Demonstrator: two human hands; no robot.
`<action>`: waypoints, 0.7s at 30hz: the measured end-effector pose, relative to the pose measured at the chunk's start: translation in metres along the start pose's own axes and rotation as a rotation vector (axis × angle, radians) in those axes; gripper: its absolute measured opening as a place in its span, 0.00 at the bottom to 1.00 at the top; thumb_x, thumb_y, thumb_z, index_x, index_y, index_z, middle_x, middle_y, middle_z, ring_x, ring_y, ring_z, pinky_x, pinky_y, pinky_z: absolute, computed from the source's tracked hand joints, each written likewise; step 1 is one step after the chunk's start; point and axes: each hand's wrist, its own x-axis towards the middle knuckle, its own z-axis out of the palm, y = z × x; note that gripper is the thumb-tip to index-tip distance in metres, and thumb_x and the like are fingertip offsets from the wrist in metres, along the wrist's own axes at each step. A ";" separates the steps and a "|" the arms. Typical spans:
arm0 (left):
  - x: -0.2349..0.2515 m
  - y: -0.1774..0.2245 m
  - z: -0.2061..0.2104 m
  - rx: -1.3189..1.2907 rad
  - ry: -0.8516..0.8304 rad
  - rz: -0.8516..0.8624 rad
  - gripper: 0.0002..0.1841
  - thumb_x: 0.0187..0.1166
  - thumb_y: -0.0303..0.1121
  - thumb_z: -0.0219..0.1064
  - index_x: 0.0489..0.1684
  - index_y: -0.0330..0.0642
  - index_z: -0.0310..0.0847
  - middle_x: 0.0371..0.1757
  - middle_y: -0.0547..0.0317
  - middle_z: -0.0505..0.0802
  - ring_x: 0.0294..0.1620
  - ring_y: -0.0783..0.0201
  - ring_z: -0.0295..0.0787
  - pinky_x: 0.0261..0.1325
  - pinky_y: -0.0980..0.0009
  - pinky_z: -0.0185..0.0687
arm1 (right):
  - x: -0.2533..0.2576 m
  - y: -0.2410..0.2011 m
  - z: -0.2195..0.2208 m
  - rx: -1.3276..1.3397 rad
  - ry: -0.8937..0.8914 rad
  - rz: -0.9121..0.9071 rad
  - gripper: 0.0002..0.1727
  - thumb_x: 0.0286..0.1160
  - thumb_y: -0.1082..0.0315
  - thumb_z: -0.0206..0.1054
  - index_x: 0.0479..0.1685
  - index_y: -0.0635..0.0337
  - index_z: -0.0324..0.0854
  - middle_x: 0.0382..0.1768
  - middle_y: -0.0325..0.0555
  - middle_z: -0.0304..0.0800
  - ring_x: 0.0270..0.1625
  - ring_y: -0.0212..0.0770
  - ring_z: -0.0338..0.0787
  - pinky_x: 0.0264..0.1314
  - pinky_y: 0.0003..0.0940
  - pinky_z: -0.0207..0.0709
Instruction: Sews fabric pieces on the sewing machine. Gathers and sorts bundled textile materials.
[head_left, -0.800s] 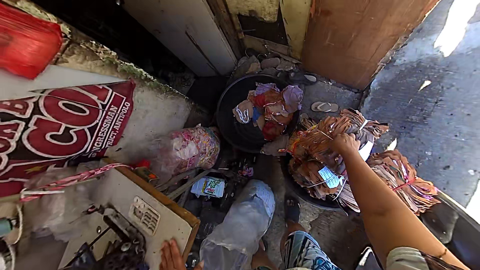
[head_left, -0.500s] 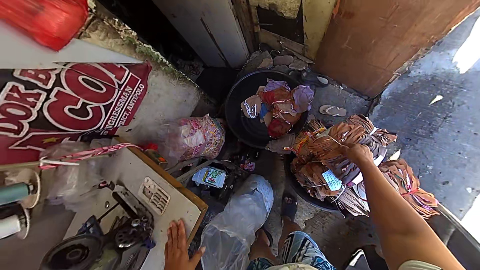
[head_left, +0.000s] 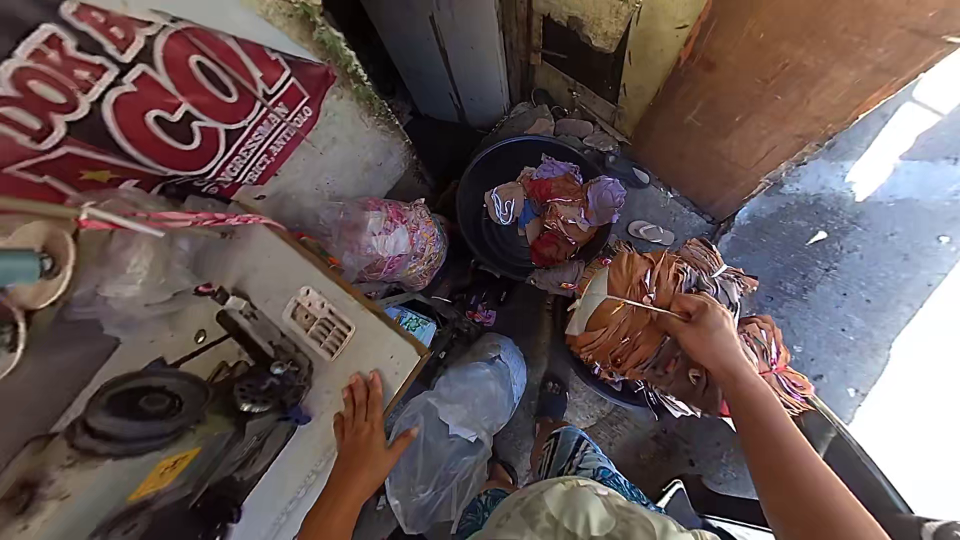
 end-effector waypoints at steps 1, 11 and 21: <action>0.000 0.000 -0.003 -0.026 0.006 0.009 0.64 0.61 0.58 0.78 0.95 0.31 0.41 0.94 0.24 0.45 0.93 0.22 0.38 0.81 0.19 0.40 | -0.014 -0.016 -0.002 0.054 0.040 -0.080 0.21 0.70 0.58 0.71 0.18 0.65 0.76 0.31 0.57 0.83 0.47 0.59 0.82 0.59 0.62 0.68; -0.120 -0.006 -0.001 -1.271 0.059 0.172 0.37 0.94 0.52 0.36 0.90 0.26 0.54 0.91 0.36 0.65 0.92 0.53 0.60 0.93 0.58 0.54 | -0.152 -0.227 0.033 0.518 -0.059 -0.826 0.22 0.68 0.60 0.76 0.14 0.42 0.65 0.23 0.23 0.71 0.34 0.19 0.72 0.46 0.20 0.66; -0.323 -0.140 -0.028 -2.029 0.766 -0.092 0.31 0.92 0.59 0.32 0.58 0.58 0.85 0.50 0.74 0.97 0.54 0.79 0.92 0.60 0.74 0.89 | -0.287 -0.441 0.207 0.678 -0.758 -1.094 0.20 0.67 0.57 0.76 0.14 0.42 0.69 0.26 0.23 0.74 0.39 0.18 0.75 0.45 0.16 0.67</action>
